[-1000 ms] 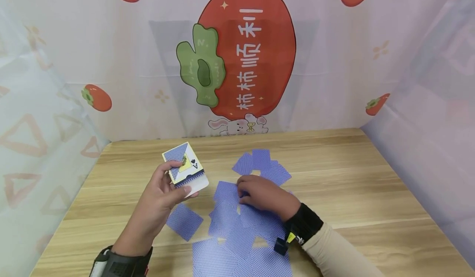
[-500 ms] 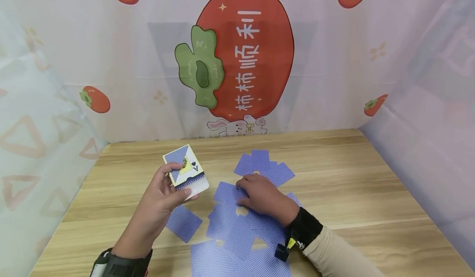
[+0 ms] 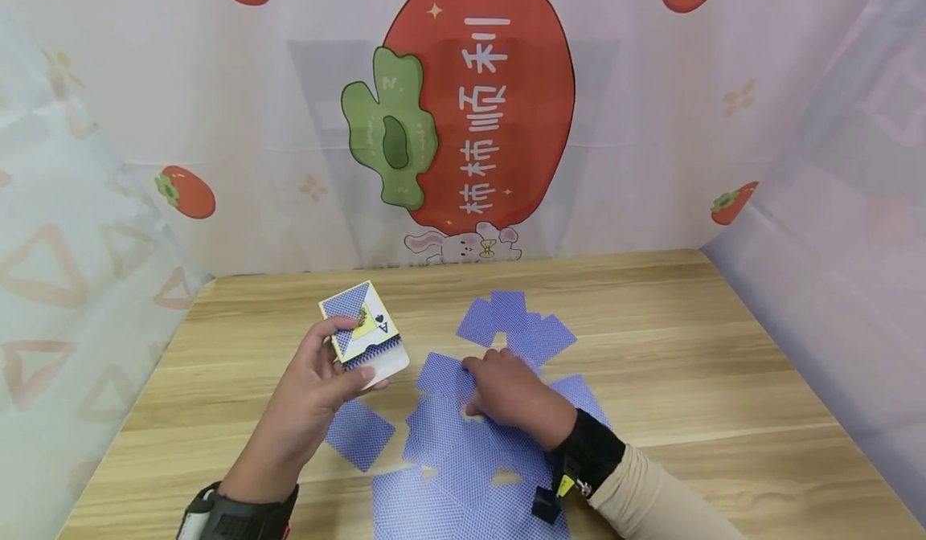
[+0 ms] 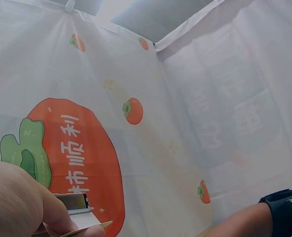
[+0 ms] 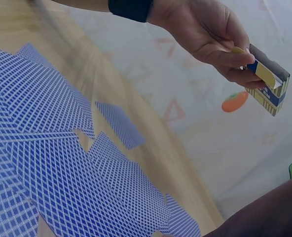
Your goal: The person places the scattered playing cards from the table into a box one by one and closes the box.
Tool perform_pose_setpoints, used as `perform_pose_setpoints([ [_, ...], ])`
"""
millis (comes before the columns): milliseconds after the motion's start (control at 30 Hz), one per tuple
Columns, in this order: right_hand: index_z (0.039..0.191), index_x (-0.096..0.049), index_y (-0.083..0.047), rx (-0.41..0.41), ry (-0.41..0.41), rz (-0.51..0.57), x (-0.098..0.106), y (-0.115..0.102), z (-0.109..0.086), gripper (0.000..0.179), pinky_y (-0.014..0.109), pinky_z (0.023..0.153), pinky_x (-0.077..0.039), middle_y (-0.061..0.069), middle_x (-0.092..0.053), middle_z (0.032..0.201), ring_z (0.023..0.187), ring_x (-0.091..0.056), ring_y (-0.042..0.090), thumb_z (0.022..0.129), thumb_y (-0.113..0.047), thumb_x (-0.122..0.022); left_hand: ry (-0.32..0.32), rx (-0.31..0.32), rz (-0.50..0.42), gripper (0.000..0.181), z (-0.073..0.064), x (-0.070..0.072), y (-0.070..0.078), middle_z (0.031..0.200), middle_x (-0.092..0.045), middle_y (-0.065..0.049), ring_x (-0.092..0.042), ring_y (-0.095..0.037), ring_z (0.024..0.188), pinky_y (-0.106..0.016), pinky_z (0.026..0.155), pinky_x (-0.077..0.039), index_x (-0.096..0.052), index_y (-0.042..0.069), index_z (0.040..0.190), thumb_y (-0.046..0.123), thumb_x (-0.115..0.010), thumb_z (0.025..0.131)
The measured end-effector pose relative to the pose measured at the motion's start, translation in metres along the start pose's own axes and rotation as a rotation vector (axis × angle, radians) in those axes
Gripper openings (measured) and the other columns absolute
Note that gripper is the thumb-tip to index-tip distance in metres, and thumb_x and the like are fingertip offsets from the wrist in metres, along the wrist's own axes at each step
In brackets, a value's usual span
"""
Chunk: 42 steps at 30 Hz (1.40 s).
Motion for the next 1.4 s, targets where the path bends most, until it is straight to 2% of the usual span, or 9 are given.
perform_pose_setpoints([
  [200, 0.133, -0.065, -0.018, 0.080, -0.057, 0.027, 0.002, -0.001, -0.003, 0.049, 0.039, 0.088, -0.049, 0.002, -0.066, 0.111, 0.104, -0.056, 0.021, 0.088, -0.027, -0.080, -0.005, -0.009, -0.008, 0.061, 0.001, 0.000, -0.001, 0.146, -0.029, -0.021, -0.059, -0.021, 0.117, -0.037, 0.087, -0.060, -0.033, 0.013, 0.138, -0.015, -0.058, 0.090],
  [333, 0.131, -0.067, -0.019, 0.080, -0.045, 0.005, 0.008, 0.009, -0.002, 0.049, 0.038, 0.083, -0.047, 0.001, -0.062, 0.110, 0.098, -0.052, 0.019, 0.085, -0.025, -0.083, -0.006, -0.007, -0.001, 0.061, 0.001, 0.000, -0.001, 0.146, -0.029, -0.022, -0.059, -0.021, 0.117, -0.037, 0.087, -0.059, -0.032, 0.013, 0.138, -0.014, -0.058, 0.090],
  [500, 0.126, -0.069, -0.016, 0.008, 0.050, -0.014, 0.020, 0.030, 0.004, 0.045, 0.050, 0.094, -0.048, 0.009, -0.062, 0.121, 0.113, -0.055, 0.031, 0.086, -0.031, -0.082, -0.002, 0.005, 0.014, 0.062, 0.000, -0.001, -0.001, 0.147, -0.029, -0.023, -0.057, -0.022, 0.118, -0.037, 0.088, -0.059, -0.032, 0.013, 0.140, -0.013, -0.059, 0.090],
  [600, 0.129, -0.067, -0.012, -0.066, 0.105, 0.009, 0.025, 0.049, 0.011, 0.047, 0.057, 0.101, -0.046, 0.015, -0.060, 0.131, 0.124, -0.052, 0.038, 0.089, -0.033, -0.079, -0.002, 0.008, 0.017, 0.063, 0.000, 0.000, -0.001, 0.147, -0.029, -0.023, -0.057, -0.023, 0.119, -0.037, 0.088, -0.059, -0.032, 0.013, 0.140, -0.013, -0.059, 0.090],
  [667, 0.135, -0.062, -0.010, -0.143, 0.123, 0.029, 0.028, 0.065, 0.015, 0.053, 0.059, 0.103, -0.044, 0.019, -0.056, 0.136, 0.127, -0.049, 0.042, 0.091, -0.035, -0.076, -0.001, 0.009, 0.018, 0.063, 0.000, 0.000, 0.000, 0.148, -0.028, -0.023, -0.056, -0.023, 0.120, -0.037, 0.088, -0.059, -0.031, 0.013, 0.141, -0.013, -0.059, 0.090],
  [800, 0.147, -0.048, -0.004, -0.317, 0.105, 0.074, 0.032, 0.098, 0.014, 0.073, 0.065, 0.104, -0.040, 0.027, -0.048, 0.143, 0.130, -0.044, 0.048, 0.091, -0.042, -0.074, -0.001, 0.010, 0.017, 0.063, 0.000, 0.000, 0.000, 0.149, -0.028, -0.023, -0.056, -0.024, 0.120, -0.037, 0.088, -0.059, -0.031, 0.013, 0.141, -0.012, -0.060, 0.090],
  [900, 0.150, -0.042, -0.002, -0.385, 0.050, 0.097, 0.037, 0.113, 0.010, 0.086, 0.066, 0.103, -0.041, 0.030, -0.046, 0.144, 0.129, -0.043, 0.050, 0.086, -0.047, -0.078, -0.002, 0.007, 0.014, 0.063, 0.000, 0.000, 0.000, 0.149, -0.028, -0.023, -0.056, -0.024, 0.120, -0.037, 0.088, -0.059, -0.031, 0.013, 0.140, -0.013, -0.060, 0.090],
  [1100, 0.150, -0.043, -0.004, -0.374, -0.001, 0.119, 0.044, 0.120, 0.004, 0.093, 0.058, 0.090, -0.051, 0.028, -0.049, 0.132, 0.116, -0.046, 0.042, 0.077, -0.041, -0.088, -0.008, -0.012, 0.007, 0.061, 0.000, 0.000, 0.002, 0.145, -0.030, -0.022, -0.058, -0.022, 0.117, -0.037, 0.087, -0.059, -0.033, 0.014, 0.139, -0.014, -0.058, 0.090],
  [1400, 0.152, -0.042, -0.008, -0.358, -0.038, 0.190, 0.041, 0.116, 0.006, 0.090, 0.053, 0.083, -0.053, 0.027, -0.044, 0.131, 0.113, -0.043, 0.039, 0.078, -0.032, -0.088, 0.000, 0.014, 0.012, 0.062, -0.001, 0.000, 0.001, 0.147, -0.029, -0.022, -0.057, -0.024, 0.119, -0.037, 0.088, -0.059, -0.032, 0.013, 0.140, -0.013, -0.060, 0.090],
])
Point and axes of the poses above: each hand's wrist, its own z-axis towards the middle knuckle, its own x-axis out of the back of the hand, y = z × x, the point moved 5 cm from there along z, towards the middle knuckle
